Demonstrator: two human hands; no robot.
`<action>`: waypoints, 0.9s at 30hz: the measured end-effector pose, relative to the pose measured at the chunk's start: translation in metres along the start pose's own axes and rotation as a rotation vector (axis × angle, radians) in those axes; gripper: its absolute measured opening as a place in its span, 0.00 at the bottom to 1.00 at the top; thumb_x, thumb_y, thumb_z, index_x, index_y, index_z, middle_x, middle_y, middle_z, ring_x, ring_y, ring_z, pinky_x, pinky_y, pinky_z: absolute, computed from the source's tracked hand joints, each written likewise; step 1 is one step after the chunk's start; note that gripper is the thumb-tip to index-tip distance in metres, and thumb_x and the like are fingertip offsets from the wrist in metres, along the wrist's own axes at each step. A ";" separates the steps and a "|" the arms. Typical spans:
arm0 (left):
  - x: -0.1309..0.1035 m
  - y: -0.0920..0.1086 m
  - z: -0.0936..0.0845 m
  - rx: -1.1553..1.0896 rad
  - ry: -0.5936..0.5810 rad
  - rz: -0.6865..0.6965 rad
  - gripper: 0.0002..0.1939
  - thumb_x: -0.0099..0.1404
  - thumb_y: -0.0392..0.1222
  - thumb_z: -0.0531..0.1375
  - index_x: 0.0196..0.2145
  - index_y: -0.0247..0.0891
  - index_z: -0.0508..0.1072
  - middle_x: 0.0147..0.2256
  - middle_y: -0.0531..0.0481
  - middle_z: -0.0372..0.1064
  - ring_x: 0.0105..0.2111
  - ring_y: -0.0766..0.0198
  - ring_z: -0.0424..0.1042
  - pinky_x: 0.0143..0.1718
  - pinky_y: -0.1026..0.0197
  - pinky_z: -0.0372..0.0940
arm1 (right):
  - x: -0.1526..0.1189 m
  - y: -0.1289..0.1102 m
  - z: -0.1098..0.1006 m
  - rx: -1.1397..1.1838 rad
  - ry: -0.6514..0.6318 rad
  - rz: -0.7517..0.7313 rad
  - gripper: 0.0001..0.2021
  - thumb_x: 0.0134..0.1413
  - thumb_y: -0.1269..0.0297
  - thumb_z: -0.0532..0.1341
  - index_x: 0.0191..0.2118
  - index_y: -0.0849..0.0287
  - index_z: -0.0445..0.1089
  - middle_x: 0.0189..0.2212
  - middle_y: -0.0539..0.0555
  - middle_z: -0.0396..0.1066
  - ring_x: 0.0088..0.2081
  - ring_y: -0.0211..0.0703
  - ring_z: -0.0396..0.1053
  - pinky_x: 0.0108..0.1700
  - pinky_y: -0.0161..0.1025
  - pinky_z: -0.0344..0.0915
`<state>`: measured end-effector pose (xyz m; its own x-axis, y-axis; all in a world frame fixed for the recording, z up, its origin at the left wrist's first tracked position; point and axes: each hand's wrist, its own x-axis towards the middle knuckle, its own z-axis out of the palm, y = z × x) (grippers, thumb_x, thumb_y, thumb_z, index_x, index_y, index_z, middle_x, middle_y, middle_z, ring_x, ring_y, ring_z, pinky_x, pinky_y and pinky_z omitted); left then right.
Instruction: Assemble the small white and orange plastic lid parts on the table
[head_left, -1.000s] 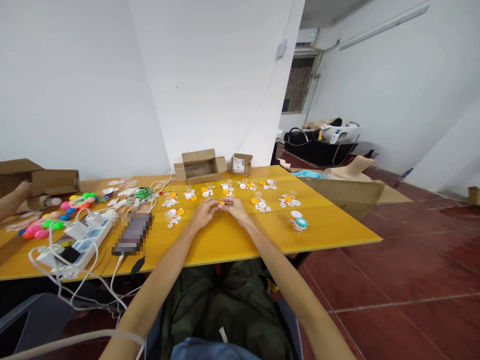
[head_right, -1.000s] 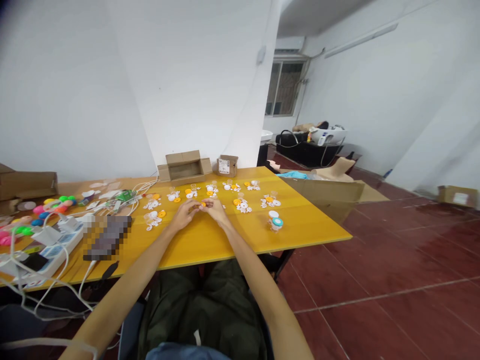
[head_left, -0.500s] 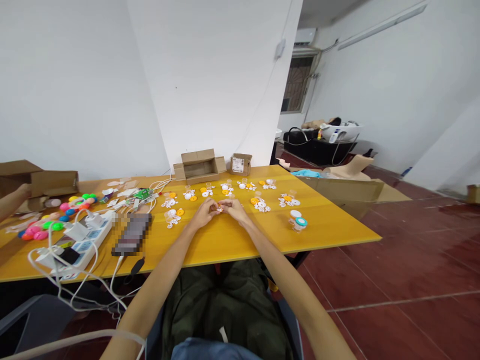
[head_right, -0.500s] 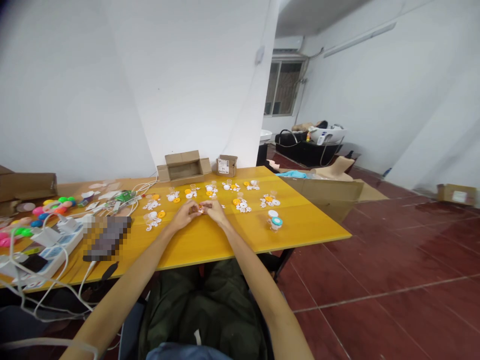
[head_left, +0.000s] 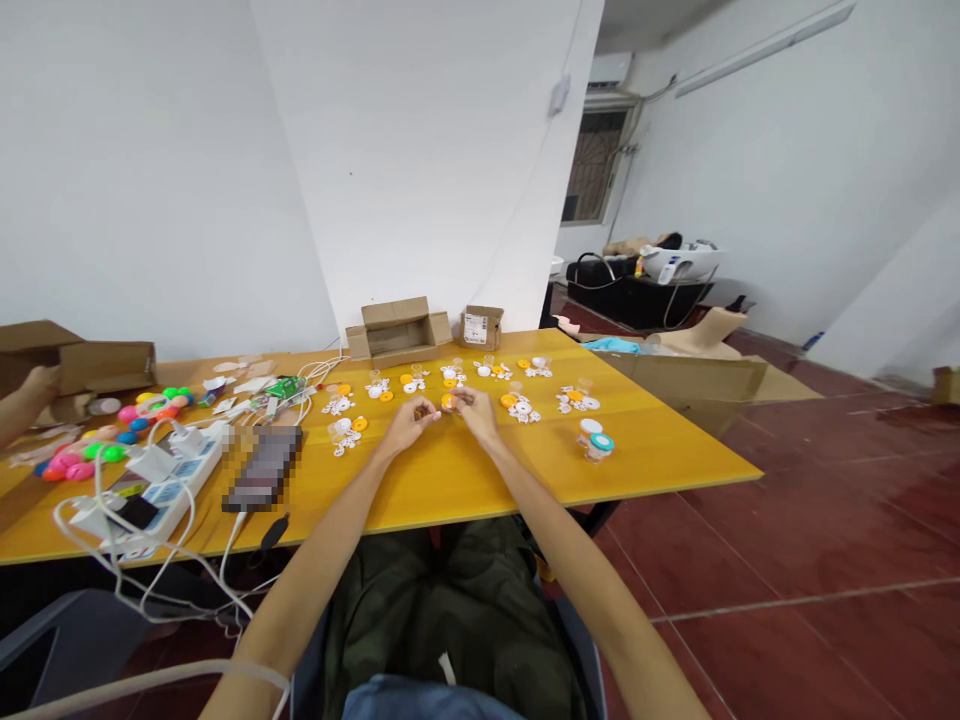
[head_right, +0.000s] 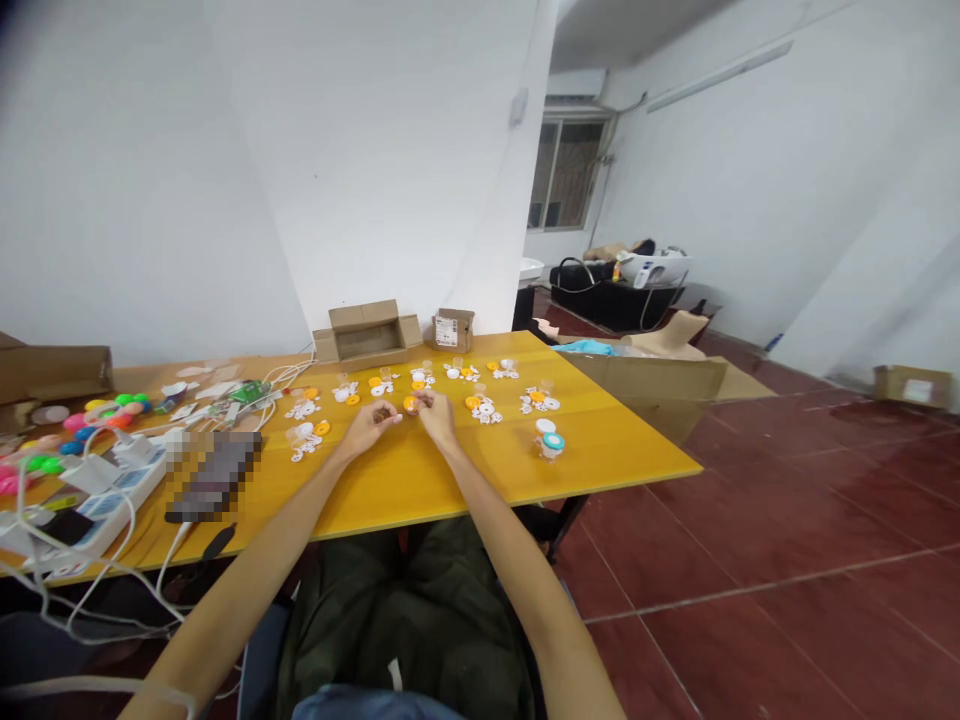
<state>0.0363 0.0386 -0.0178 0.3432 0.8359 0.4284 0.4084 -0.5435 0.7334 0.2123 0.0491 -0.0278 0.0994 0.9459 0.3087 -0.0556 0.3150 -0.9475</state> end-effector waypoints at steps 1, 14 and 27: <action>0.000 -0.001 0.002 0.005 -0.008 -0.001 0.09 0.63 0.47 0.63 0.31 0.39 0.74 0.28 0.53 0.71 0.30 0.64 0.69 0.36 0.60 0.67 | 0.000 0.000 -0.001 0.008 0.021 -0.001 0.07 0.41 0.67 0.64 0.31 0.56 0.77 0.31 0.52 0.80 0.36 0.48 0.78 0.44 0.46 0.75; 0.003 -0.001 0.014 0.227 -0.060 0.069 0.05 0.62 0.39 0.64 0.28 0.42 0.73 0.31 0.51 0.71 0.38 0.57 0.71 0.46 0.54 0.68 | 0.001 0.003 0.001 -0.056 0.101 -0.039 0.07 0.43 0.69 0.63 0.31 0.55 0.76 0.31 0.51 0.80 0.37 0.48 0.78 0.48 0.48 0.74; -0.004 0.013 0.012 0.252 0.052 0.133 0.05 0.67 0.37 0.60 0.41 0.43 0.74 0.38 0.49 0.71 0.39 0.59 0.71 0.45 0.57 0.69 | -0.001 0.003 0.003 -0.208 0.030 -0.063 0.08 0.45 0.72 0.62 0.30 0.54 0.78 0.32 0.52 0.81 0.38 0.49 0.79 0.48 0.48 0.75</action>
<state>0.0505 0.0277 -0.0165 0.3664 0.7554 0.5433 0.5622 -0.6450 0.5177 0.2088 0.0488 -0.0306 0.1259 0.9213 0.3678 0.1578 0.3475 -0.9243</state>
